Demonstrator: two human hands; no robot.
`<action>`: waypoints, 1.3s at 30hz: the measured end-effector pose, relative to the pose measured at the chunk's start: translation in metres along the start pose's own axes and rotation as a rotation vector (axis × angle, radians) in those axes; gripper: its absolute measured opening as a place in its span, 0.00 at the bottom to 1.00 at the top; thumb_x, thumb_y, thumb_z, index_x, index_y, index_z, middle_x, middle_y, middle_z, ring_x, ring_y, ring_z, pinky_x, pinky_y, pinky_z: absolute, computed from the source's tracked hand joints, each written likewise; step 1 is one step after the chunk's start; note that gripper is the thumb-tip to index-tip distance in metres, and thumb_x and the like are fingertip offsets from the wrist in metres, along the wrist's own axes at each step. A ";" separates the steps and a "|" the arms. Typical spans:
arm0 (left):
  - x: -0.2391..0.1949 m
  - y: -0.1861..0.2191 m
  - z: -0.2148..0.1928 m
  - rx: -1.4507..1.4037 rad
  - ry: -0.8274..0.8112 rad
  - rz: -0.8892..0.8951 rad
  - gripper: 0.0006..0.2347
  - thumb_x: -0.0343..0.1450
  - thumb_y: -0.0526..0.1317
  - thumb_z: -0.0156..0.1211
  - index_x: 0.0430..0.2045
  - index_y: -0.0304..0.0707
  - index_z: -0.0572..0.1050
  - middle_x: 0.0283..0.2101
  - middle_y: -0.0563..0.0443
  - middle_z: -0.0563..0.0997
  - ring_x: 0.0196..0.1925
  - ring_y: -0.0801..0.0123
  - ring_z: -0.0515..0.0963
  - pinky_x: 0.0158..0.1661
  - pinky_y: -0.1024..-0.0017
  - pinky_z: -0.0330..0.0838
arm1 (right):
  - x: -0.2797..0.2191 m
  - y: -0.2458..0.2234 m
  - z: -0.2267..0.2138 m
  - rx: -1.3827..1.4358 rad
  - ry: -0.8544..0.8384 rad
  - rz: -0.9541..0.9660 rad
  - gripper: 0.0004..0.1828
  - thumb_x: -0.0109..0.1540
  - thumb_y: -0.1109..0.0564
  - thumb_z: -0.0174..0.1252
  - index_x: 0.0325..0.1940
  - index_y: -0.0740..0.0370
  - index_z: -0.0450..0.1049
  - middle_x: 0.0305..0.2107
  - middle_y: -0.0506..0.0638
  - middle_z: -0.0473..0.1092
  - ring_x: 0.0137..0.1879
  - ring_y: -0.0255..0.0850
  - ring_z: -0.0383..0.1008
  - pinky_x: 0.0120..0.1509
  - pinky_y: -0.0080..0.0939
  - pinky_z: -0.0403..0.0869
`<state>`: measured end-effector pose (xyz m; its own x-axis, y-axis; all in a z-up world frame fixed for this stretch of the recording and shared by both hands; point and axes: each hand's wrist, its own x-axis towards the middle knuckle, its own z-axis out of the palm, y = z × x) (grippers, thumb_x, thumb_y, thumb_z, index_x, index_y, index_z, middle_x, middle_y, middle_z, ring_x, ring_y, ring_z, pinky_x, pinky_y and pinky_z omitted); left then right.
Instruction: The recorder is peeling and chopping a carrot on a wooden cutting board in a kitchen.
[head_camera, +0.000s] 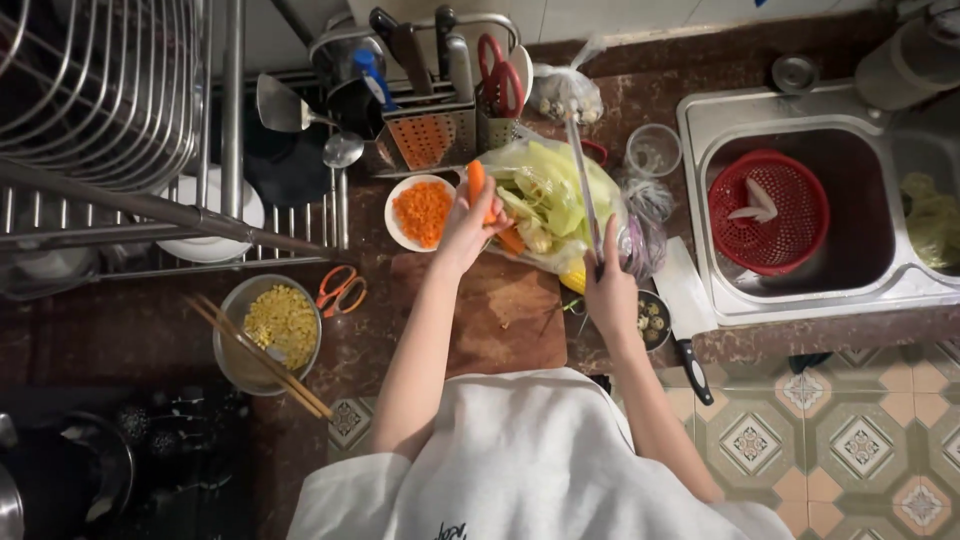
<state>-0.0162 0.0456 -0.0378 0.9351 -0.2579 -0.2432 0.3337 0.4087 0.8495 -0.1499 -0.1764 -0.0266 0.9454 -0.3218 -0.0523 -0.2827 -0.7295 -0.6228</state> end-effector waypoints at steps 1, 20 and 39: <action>-0.006 -0.004 0.002 -0.003 -0.002 -0.002 0.18 0.74 0.54 0.60 0.46 0.41 0.67 0.34 0.58 0.73 0.36 0.75 0.76 0.44 0.64 0.77 | -0.004 -0.005 -0.008 -0.003 0.000 0.002 0.43 0.71 0.54 0.55 0.84 0.45 0.38 0.27 0.68 0.76 0.34 0.66 0.78 0.37 0.58 0.73; -0.055 0.032 0.071 -0.534 -0.149 -0.113 0.21 0.79 0.46 0.48 0.68 0.49 0.59 0.58 0.53 0.71 0.59 0.66 0.72 0.58 0.59 0.69 | 0.000 -0.062 -0.046 0.185 -0.230 -0.511 0.35 0.67 0.46 0.53 0.79 0.39 0.54 0.44 0.65 0.77 0.45 0.63 0.78 0.53 0.56 0.74; -0.038 -0.007 0.059 -0.537 -0.003 -0.127 0.15 0.78 0.50 0.51 0.55 0.47 0.67 0.50 0.55 0.72 0.52 0.70 0.73 0.51 0.63 0.71 | 0.007 -0.063 -0.025 0.267 -0.218 -0.333 0.29 0.65 0.45 0.60 0.71 0.41 0.67 0.43 0.56 0.79 0.42 0.55 0.81 0.49 0.48 0.77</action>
<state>-0.0609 0.0008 -0.0071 0.8833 -0.3367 -0.3263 0.4589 0.7633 0.4547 -0.1294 -0.1482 0.0314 0.9976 0.0580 0.0390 0.0656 -0.5816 -0.8109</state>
